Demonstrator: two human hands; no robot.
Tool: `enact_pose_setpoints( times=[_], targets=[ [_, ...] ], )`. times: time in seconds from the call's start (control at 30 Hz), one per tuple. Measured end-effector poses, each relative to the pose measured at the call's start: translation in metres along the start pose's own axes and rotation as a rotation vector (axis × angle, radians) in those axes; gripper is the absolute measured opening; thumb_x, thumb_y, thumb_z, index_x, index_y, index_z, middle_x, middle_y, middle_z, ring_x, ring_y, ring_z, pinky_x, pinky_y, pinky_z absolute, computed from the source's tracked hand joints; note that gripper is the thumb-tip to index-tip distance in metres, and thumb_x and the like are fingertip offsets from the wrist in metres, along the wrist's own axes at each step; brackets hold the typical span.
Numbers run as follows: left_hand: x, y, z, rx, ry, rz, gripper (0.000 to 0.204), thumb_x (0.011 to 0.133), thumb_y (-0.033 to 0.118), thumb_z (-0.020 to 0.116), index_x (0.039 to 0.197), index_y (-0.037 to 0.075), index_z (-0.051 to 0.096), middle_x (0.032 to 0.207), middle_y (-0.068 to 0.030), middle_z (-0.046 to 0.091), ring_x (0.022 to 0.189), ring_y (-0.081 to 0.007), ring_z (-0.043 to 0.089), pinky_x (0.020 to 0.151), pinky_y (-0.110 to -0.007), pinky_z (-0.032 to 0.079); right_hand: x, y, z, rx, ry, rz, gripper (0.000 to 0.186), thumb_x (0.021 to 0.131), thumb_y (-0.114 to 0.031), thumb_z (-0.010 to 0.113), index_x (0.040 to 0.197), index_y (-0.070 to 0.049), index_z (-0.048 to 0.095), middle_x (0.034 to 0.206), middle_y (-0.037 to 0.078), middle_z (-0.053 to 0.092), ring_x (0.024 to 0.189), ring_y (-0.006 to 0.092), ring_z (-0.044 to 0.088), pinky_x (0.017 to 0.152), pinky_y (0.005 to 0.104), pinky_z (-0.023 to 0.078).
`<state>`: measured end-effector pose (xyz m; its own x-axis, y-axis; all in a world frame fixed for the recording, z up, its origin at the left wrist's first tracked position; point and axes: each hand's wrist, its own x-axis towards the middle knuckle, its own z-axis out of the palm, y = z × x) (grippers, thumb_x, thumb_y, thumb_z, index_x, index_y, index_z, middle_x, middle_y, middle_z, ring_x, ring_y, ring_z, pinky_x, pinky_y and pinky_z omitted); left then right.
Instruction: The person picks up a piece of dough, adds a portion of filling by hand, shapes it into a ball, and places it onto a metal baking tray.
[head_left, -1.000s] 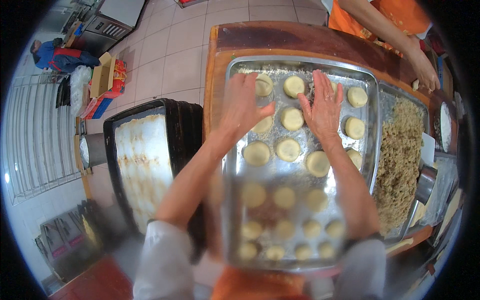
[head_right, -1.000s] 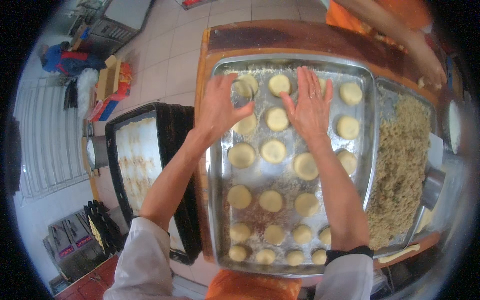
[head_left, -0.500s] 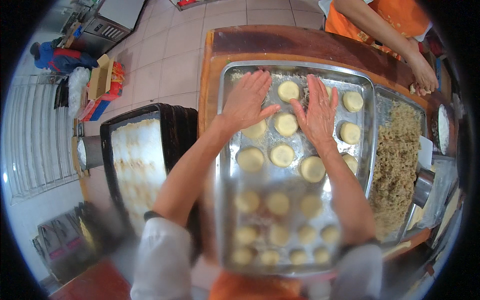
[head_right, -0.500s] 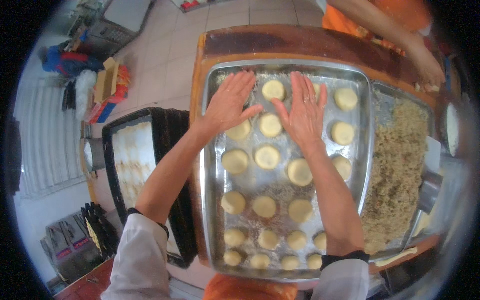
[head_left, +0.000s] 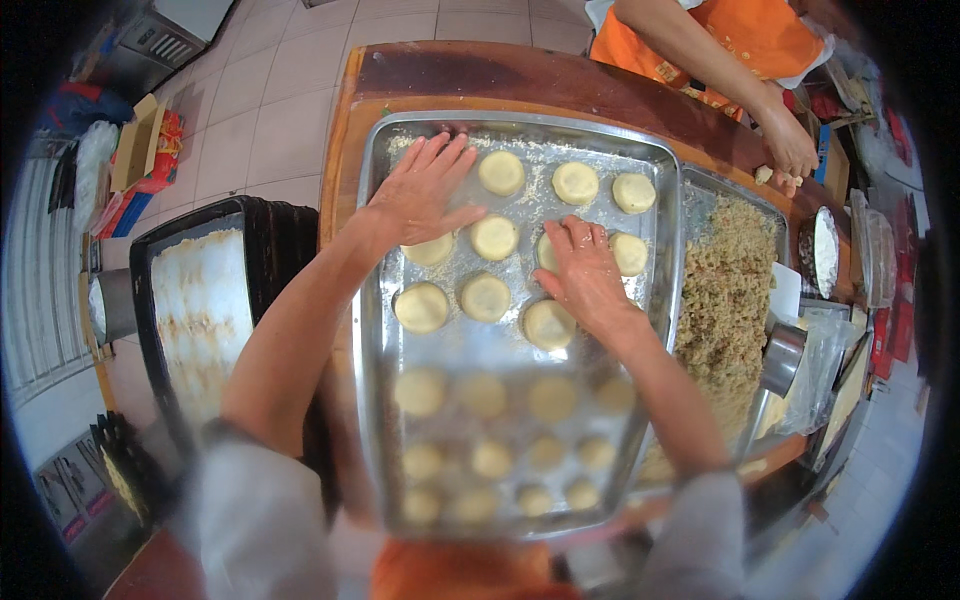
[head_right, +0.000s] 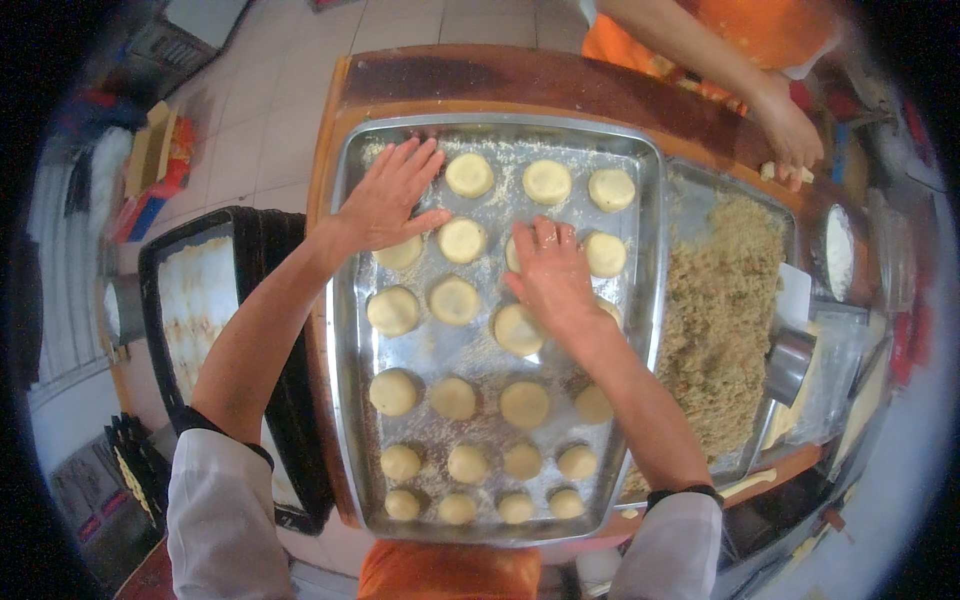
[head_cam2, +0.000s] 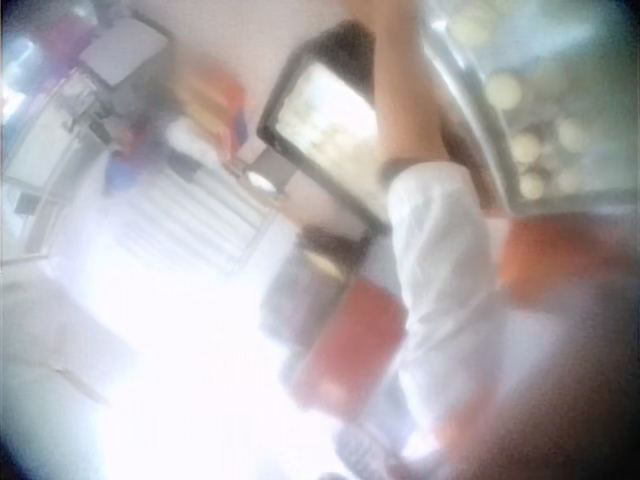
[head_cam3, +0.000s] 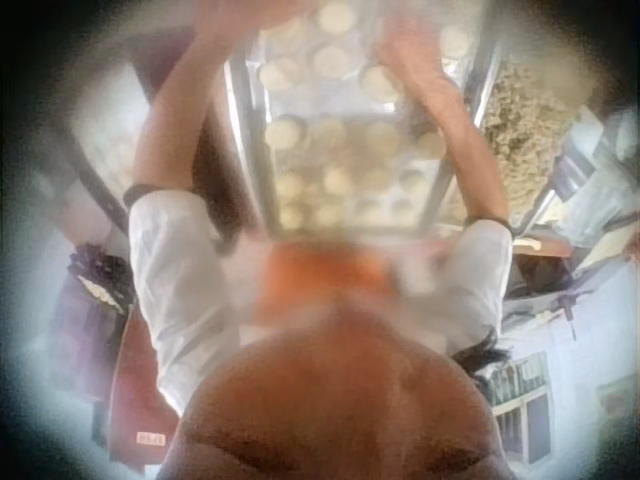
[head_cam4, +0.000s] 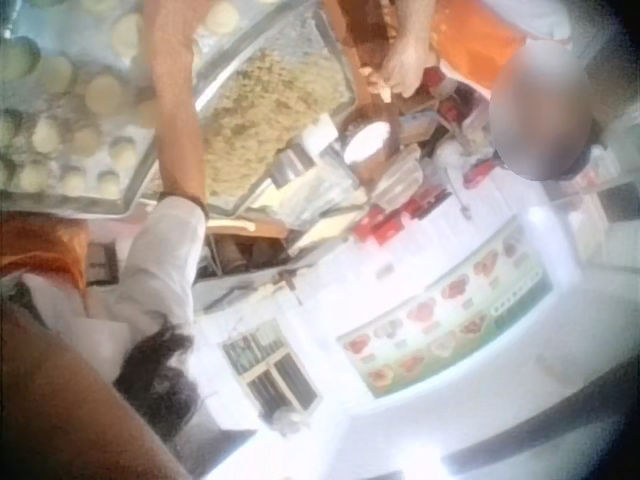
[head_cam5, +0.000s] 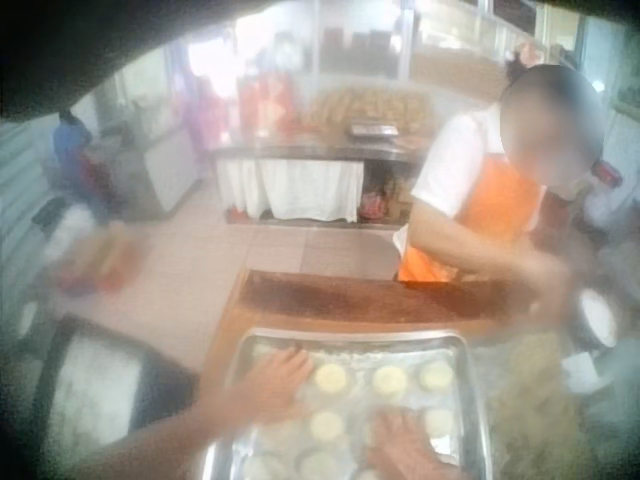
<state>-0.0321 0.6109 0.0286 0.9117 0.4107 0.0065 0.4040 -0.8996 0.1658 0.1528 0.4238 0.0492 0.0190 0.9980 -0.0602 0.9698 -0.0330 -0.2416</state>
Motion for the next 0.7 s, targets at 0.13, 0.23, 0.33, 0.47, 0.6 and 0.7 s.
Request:
enact_pose_setpoints(
  times=[0.13,0.23,0.33,0.47,0.6,0.7],
  targets=[
    [0.0,-0.003,0.006,-0.008,0.028,-0.003,0.076,0.089,0.055,0.046,0.14,0.001,0.031,0.146,-0.02,0.029,0.136,-0.035,0.025,0.113,-0.047,0.016,0.008,0.006,-0.002,0.066,-0.047,0.006,0.062,0.069,-0.019,0.073,0.121,-0.001,0.046,0.115,0.022,0.05,0.104,0.0363,0.049,0.087,0.0432,0.044],
    [-0.005,-0.004,0.008,0.018,0.05,-0.004,0.075,0.089,0.054,0.047,0.14,0.002,0.032,0.146,-0.0195,0.029,0.136,-0.0349,0.025,0.112,-0.047,0.015,0.015,0.006,-0.024,0.304,-0.047,0.108,0.062,0.07,-0.02,0.072,0.121,0.001,0.045,0.112,0.024,0.051,0.103,0.0386,0.049,0.088,0.0449,0.043],
    [-0.007,-0.007,0.009,0.015,0.058,-0.009,0.075,0.089,0.054,0.047,0.14,0.002,0.032,0.146,-0.0189,0.029,0.136,-0.0348,0.024,0.113,-0.048,0.015,0.026,0.015,-0.045,0.271,0.106,0.058,0.058,0.075,-0.02,0.07,0.12,0.004,0.044,0.11,0.026,0.052,0.101,0.0409,0.05,0.091,0.047,0.041],
    [0.001,-0.001,0.005,-0.029,0.037,-0.034,0.074,0.089,0.054,0.046,0.14,0.003,0.032,0.145,-0.0176,0.03,0.136,-0.0341,0.025,0.112,-0.048,0.015,0.061,0.044,-0.036,0.046,0.158,0.034,0.054,0.077,-0.017,0.068,0.12,0.006,0.044,0.111,0.027,0.052,0.103,0.0423,0.05,0.094,0.0468,0.04],
    [-0.004,-0.002,0.009,-0.005,0.061,-0.039,0.073,0.089,0.054,0.046,0.14,0.004,0.033,0.145,-0.0166,0.032,0.135,-0.0329,0.026,0.112,-0.049,0.017,0.067,0.045,-0.021,0.083,0.117,-0.015,0.054,0.076,-0.018,0.07,0.119,0.005,0.046,0.112,0.026,0.053,0.104,0.0413,0.05,0.095,0.0456,0.039],
    [-0.005,-0.003,0.012,0.005,0.084,-0.036,0.072,0.089,0.054,0.046,0.139,0.004,0.033,0.144,-0.0164,0.032,0.135,-0.0327,0.027,0.111,-0.05,0.017,0.063,0.044,-0.017,0.09,0.135,-0.04,0.053,0.076,-0.019,0.07,0.118,0.003,0.048,0.113,0.024,0.053,0.104,0.0407,0.05,0.096,0.0451,0.038]
  ],
)
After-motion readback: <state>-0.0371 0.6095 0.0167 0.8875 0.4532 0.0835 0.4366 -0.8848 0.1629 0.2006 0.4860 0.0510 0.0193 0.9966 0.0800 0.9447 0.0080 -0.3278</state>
